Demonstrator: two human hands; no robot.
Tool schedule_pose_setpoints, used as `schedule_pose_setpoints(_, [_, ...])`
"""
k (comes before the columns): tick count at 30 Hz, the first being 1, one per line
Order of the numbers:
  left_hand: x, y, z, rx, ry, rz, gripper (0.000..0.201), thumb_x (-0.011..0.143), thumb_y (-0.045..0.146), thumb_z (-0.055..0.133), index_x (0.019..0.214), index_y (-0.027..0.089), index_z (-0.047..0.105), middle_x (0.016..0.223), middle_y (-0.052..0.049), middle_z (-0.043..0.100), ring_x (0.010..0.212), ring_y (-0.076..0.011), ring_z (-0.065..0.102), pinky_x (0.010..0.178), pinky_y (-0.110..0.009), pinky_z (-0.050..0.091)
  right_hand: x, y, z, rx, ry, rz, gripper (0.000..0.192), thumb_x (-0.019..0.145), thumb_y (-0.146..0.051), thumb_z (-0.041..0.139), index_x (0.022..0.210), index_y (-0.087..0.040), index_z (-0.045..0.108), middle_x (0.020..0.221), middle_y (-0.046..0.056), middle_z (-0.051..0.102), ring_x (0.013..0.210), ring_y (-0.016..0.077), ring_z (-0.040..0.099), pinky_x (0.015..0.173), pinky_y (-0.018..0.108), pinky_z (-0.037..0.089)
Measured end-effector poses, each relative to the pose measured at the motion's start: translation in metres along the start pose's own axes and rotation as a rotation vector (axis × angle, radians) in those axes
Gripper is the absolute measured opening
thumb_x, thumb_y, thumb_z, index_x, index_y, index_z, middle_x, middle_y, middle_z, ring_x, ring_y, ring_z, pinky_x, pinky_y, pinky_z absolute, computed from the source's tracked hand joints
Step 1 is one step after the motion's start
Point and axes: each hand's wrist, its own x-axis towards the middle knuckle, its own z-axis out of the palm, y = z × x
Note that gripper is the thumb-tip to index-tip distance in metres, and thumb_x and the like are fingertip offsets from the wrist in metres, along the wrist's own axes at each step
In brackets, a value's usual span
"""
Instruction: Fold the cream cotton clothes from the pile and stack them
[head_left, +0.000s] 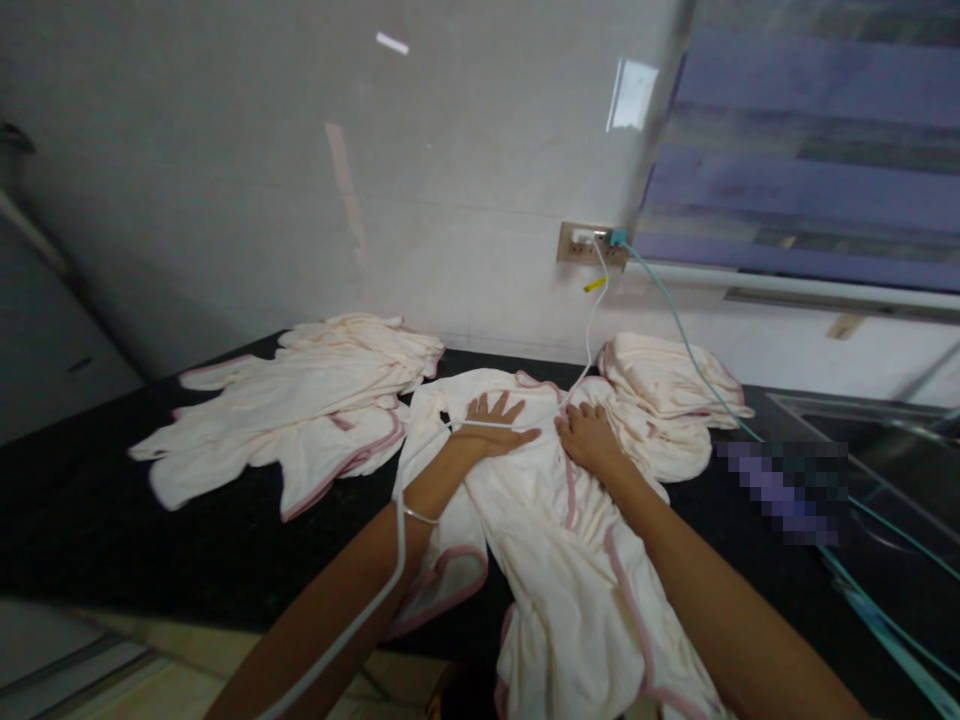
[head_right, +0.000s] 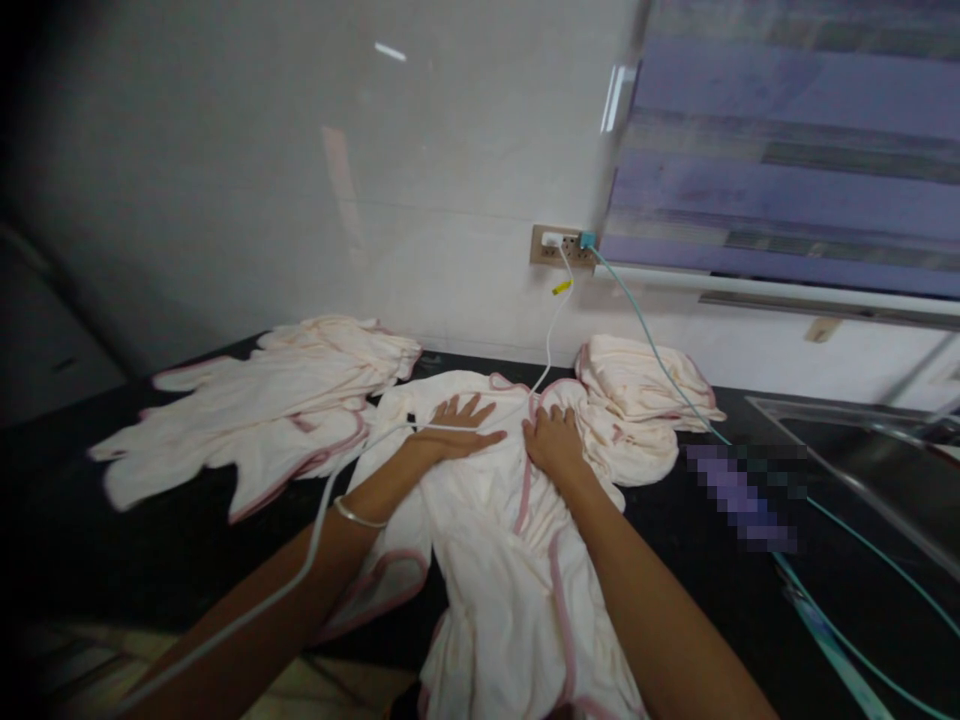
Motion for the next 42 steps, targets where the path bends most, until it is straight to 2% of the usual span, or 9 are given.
schedule_pose_setpoints(5, [-0.002,0.000,-0.006,0.005,-0.053,-0.003,0.098,0.083,0.090,0.036,0.163,0.035,0.025,0.172,-0.007,0.008,0.155,-0.0483,0.003,0.121,-0.065,0.010,-0.002,-0.004,-0.006,-0.025,-0.011,-0.044,0.054,0.105,-0.046,0.030,0.138,-0.012,0.057,0.137,0.022,0.059,0.133,0.0343,0.047,0.114,0.053,0.026])
schedule_pose_setpoints(10, [-0.012,0.004,-0.004,0.029,0.021,-0.001,0.093,0.085,0.088,0.035,0.162,0.036,0.029,0.172,-0.005,0.015,0.155,-0.0473,0.008,0.121,-0.063,0.011,-0.006,-0.009,-0.021,0.035,-0.003,-0.053,0.050,0.105,-0.042,0.028,0.133,-0.015,0.059,0.131,0.019,0.062,0.125,0.0286,0.055,0.107,0.041,0.036])
schedule_pose_setpoints(16, [-0.038,-0.011,-0.004,0.076,0.073,0.027,0.085,0.089,0.084,0.034,0.160,0.036,0.036,0.171,-0.006,0.021,0.155,-0.0430,0.015,0.123,-0.057,0.012,-0.017,-0.011,-0.037,-0.041,-0.024,0.110,0.048,0.101,-0.038,0.034,0.122,-0.011,0.068,0.121,0.021,0.068,0.113,0.0305,0.063,0.099,0.040,0.042])
schedule_pose_setpoints(23, [-0.060,-0.040,-0.026,0.083,0.062,0.222,0.067,0.097,0.070,0.039,0.154,0.035,0.046,0.167,-0.006,0.033,0.155,-0.0301,0.025,0.125,-0.047,0.017,-0.025,-0.006,-0.029,-0.038,-0.052,0.138,0.053,0.098,-0.052,0.041,0.130,-0.017,0.066,0.137,0.021,0.061,0.134,0.0382,0.050,0.111,0.056,0.034])
schedule_pose_setpoints(29, [-0.053,-0.042,-0.025,0.096,0.081,0.178,0.064,0.099,0.066,0.040,0.155,0.036,0.045,0.168,-0.005,0.029,0.155,-0.0351,0.024,0.124,-0.052,0.019,-0.024,-0.009,-0.014,0.015,-0.046,0.144,0.068,0.101,-0.055,0.033,0.156,-0.016,0.041,0.162,0.021,0.035,0.150,0.0429,0.029,0.117,0.064,0.022])
schedule_pose_setpoints(32, [-0.053,-0.026,-0.024,0.134,0.064,0.121,0.061,0.100,0.057,0.043,0.155,0.031,0.045,0.167,-0.008,0.031,0.154,-0.0388,0.024,0.123,-0.059,0.019,-0.023,-0.015,-0.010,0.016,-0.042,0.150,0.069,0.102,-0.055,0.030,0.158,-0.016,0.038,0.164,0.020,0.033,0.152,0.0425,0.024,0.118,0.063,0.021])
schedule_pose_setpoints(35, [-0.066,0.009,-0.027,0.149,0.161,0.146,0.056,0.100,0.040,0.046,0.154,0.021,0.046,0.164,-0.012,0.038,0.153,-0.0344,0.029,0.124,-0.055,0.020,-0.023,-0.016,-0.012,0.004,-0.045,0.150,0.066,0.103,-0.055,0.030,0.157,-0.019,0.039,0.163,0.018,0.034,0.152,0.0403,0.024,0.118,0.061,0.021])
schedule_pose_setpoints(38, [-0.099,0.052,-0.033,0.111,0.214,0.258,0.054,0.103,0.037,0.038,0.150,0.012,0.049,0.154,-0.015,0.052,0.144,-0.0282,0.045,0.121,-0.043,0.032,-0.021,-0.013,-0.020,-0.002,-0.028,0.134,0.061,0.103,-0.054,0.032,0.152,-0.019,0.044,0.159,0.016,0.041,0.151,0.0370,0.027,0.119,0.056,0.024])
schedule_pose_setpoints(42, [-0.161,0.090,-0.031,0.137,0.157,0.147,0.065,0.098,0.044,0.047,0.146,0.001,0.050,0.151,-0.025,0.050,0.141,-0.0407,0.046,0.115,-0.054,0.039,-0.023,-0.012,-0.028,-0.003,0.030,0.067,0.057,0.104,-0.041,0.031,0.150,-0.010,0.044,0.152,0.022,0.046,0.139,0.0296,0.044,0.114,0.041,0.033])
